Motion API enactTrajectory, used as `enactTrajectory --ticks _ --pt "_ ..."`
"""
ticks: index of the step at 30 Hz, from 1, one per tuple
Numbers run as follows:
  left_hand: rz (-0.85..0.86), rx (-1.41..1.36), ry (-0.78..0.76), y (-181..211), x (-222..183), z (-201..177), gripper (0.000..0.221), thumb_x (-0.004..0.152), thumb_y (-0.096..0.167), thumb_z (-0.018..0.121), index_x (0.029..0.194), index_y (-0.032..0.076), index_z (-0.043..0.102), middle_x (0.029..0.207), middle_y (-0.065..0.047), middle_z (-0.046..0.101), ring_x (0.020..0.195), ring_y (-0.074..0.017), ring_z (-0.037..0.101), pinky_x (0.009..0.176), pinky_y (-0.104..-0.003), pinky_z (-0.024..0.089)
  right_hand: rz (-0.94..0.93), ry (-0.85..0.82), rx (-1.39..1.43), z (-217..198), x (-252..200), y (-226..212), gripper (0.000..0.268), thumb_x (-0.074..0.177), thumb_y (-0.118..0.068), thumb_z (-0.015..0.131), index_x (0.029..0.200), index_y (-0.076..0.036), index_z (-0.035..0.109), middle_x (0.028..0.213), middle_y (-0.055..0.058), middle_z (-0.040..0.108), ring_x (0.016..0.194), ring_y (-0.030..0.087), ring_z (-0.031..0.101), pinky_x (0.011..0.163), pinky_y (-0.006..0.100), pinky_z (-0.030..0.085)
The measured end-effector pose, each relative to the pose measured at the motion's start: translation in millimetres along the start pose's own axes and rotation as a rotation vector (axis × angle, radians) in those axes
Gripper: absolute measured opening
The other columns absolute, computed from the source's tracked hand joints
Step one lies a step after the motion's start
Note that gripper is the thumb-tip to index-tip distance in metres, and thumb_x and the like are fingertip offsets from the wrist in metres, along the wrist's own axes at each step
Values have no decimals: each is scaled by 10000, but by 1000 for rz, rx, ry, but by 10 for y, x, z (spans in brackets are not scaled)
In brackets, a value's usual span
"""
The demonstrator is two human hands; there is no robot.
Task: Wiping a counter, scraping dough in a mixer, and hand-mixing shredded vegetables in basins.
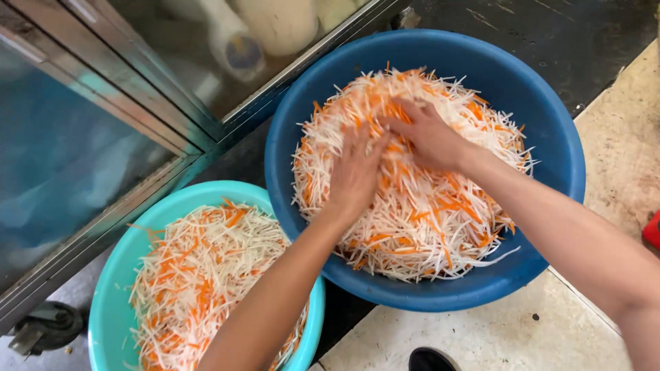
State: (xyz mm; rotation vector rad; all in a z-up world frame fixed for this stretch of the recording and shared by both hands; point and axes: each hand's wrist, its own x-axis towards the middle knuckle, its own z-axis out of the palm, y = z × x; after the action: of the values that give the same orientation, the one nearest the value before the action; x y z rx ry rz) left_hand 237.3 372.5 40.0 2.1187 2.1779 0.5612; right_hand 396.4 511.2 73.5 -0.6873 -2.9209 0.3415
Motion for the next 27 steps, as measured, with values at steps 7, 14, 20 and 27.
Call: enactTrajectory --ticks 7,14,20,27 --pt "-310 -103 -204 -339 832 -131 655 949 195 616 1540 331 371 1659 -117 224 1538 -389 178 1123 -746 246 234 -94 -57 23 678 685 760 807 -204 733 1497 -401 482 1562 178 396 1294 496 487 1062 532 469" --pt "-126 -5 -247 393 166 -211 556 974 269 603 1507 334 460 1614 -139 317 1481 -450 260 1157 -748 231 288 -103 -107 -54 150 962 609 815 -345 723 1411 -370 603 1472 216 473 1191 480 552 1022 519 477" --pt "43 -113 -249 1131 -385 -70 625 880 280 659 1477 258 476 1583 -215 314 1448 -560 216 1070 -759 272 419 -233 -98 18 -597 1331 564 957 -470 582 1503 -362 489 1573 254 337 1273 484 515 1046 536 440" --pt "178 -196 -511 1447 -705 -193 603 919 327 602 1504 308 456 1665 -153 146 1511 -549 127 1085 -813 156 309 -154 -376 431 -1205 1159 699 983 -599 438 1617 -350 280 1653 233 112 1463 520 303 1194 530 265"
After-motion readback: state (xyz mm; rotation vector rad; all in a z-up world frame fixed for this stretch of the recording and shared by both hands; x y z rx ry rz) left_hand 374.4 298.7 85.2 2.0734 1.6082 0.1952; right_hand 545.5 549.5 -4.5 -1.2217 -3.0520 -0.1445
